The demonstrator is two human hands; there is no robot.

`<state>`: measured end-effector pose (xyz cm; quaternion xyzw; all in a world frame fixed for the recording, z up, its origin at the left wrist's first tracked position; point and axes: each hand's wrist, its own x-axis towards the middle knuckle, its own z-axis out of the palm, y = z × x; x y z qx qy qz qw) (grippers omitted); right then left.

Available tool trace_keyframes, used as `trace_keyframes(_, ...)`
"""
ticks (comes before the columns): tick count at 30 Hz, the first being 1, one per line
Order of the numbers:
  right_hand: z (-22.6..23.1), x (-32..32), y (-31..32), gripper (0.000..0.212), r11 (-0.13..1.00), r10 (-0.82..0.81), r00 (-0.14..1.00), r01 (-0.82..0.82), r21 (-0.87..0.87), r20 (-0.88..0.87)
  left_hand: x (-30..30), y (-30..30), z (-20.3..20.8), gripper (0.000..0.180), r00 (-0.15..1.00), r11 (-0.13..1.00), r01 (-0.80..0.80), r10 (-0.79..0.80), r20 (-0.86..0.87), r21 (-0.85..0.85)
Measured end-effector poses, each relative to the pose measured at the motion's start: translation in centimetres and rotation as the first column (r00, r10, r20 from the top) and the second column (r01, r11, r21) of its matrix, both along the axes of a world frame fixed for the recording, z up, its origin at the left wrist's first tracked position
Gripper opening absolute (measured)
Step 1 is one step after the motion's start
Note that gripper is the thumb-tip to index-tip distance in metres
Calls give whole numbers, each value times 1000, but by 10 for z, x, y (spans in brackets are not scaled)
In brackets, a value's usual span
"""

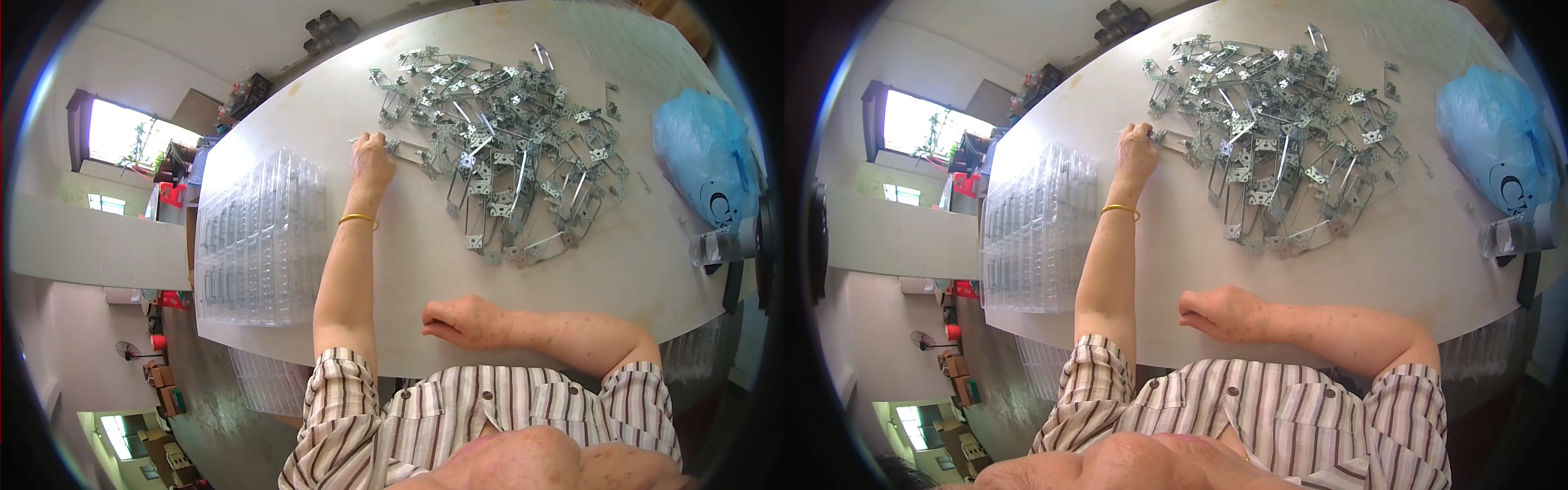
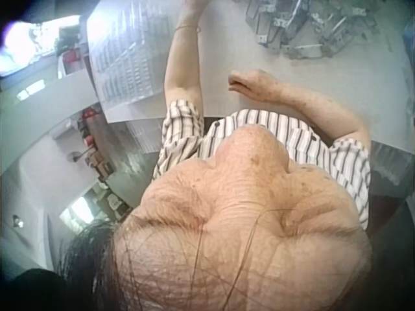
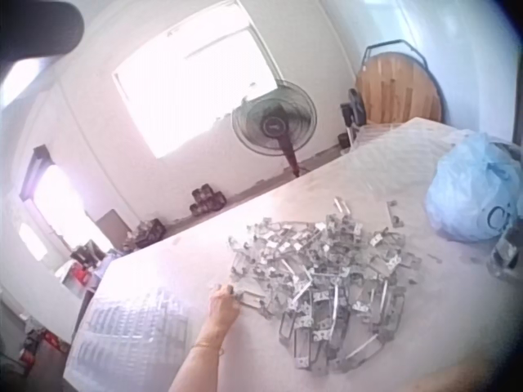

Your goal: The person assembles metal hardware pieces by connecting metal plates and wire brackets together by hand, then places the assembled pieces into compartments of a clear plastic tray.

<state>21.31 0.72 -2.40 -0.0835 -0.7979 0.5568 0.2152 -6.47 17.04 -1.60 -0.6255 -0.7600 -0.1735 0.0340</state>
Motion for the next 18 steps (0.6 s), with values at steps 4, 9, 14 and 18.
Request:
trace_keyframes(4, 2, 1, 0, 15, 999, -27, 1000, 26, 25, 9, 12, -20, 13, 22, 998, 996, -3, -2, 57, 91)
trace_keyframes(9, -5, 1, -2, 15, 999, -37, 999, 37, 7, -6, 41, -55, 33, 15, 971, 960, 82, -137, 196, 268)
trace_keyframes(14, 4, 2, 0, 12, 994, -2, 1000, 4, -109, 17, 72, -97, 41, 15, 529, 899, 94, -409, 744, 428)
trace_keyframes(18, 11, 5, 3, 14, 909, -5, 996, 42, -415, 91, 88, -127, 55, 18, 635, 826, 159, -505, 584, 541)
